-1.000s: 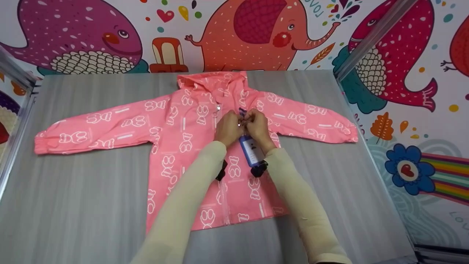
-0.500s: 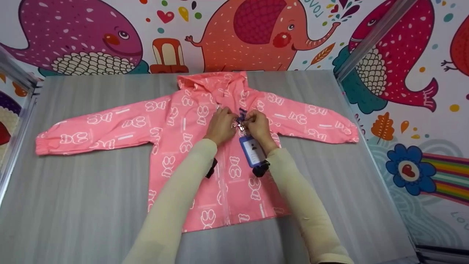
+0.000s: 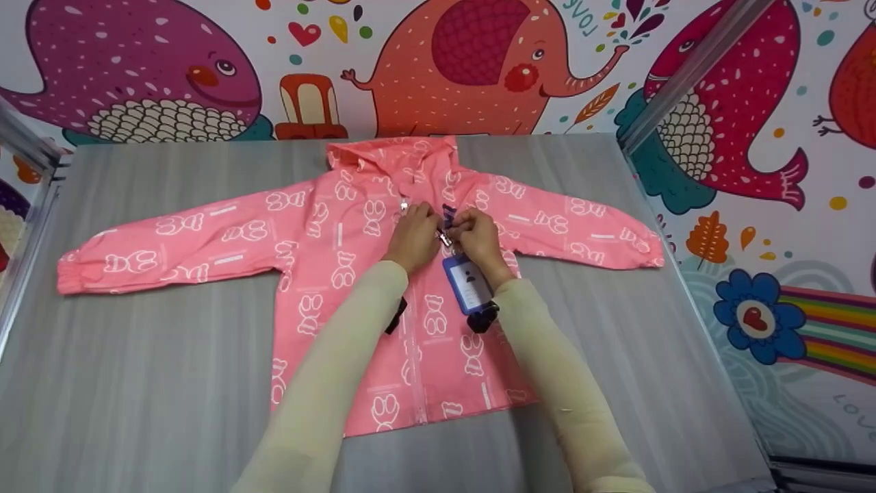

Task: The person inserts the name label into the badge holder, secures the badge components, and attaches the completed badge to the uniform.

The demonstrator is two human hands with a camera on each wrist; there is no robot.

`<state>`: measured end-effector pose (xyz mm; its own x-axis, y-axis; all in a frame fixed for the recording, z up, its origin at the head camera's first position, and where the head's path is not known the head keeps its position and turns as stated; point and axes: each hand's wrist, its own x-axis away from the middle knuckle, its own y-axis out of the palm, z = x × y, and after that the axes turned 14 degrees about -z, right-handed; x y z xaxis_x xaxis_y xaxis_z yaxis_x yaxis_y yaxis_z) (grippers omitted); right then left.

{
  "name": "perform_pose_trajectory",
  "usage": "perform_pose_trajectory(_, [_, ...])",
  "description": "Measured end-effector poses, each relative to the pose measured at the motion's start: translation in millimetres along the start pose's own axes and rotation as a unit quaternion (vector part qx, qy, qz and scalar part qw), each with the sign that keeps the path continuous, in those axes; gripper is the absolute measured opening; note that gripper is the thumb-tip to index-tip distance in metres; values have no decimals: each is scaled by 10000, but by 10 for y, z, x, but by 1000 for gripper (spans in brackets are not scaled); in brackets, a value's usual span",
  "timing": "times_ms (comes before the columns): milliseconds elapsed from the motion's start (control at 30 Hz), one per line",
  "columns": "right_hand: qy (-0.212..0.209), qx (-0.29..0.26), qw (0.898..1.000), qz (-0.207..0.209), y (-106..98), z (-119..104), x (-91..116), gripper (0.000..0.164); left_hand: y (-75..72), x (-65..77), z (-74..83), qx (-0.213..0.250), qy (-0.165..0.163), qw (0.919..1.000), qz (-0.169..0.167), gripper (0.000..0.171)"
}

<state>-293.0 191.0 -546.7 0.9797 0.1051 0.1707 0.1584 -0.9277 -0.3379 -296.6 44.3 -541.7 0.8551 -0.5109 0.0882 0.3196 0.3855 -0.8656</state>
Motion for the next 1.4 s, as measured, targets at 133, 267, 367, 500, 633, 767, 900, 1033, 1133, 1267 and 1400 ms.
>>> perform_pose_trajectory(133, [-56,61,9999,70,-3,9,0,12,3,0,3,104,44,9999,100,18])
perform_pose_trajectory(267, [-40,1,10000,85,0,17,2,12,-7,-20,7,42,-113,9999,-27,17])
perform_pose_trajectory(367, [-38,10,10000,74,11,17,5,12,-17,-33,1,4,-224,9997,-96,17])
perform_pose_trajectory(500, [-123,85,9999,28,16,17,1,12,-5,-50,-19,80,-171,9998,44,13])
perform_pose_trajectory(633, [-209,178,9996,-20,11,20,-2,12,19,-62,-27,106,-31,9997,228,10])
perform_pose_trajectory(767, [-268,252,9993,-73,8,23,-10,11,29,-59,-24,51,134,9990,413,8])
perform_pose_trajectory(900, [-263,301,9991,-105,2,25,-15,11,42,-45,-19,-13,267,9983,526,9])
perform_pose_trajectory(1033, [-261,252,9992,-164,1,27,-15,11,60,-22,-25,-20,331,9978,578,8])
perform_pose_trajectory(1133, [-267,250,9991,-205,-2,23,-15,11,69,-13,-31,-33,325,9977,598,7])
perform_pose_trajectory(1267, [-245,227,9991,-247,-3,24,-15,11,73,-13,-36,-67,319,9977,596,7])
perform_pose_trajectory(1400, [-274,122,9992,-271,-1,42,-15,12,83,-19,-45,-86,394,9971,641,7])
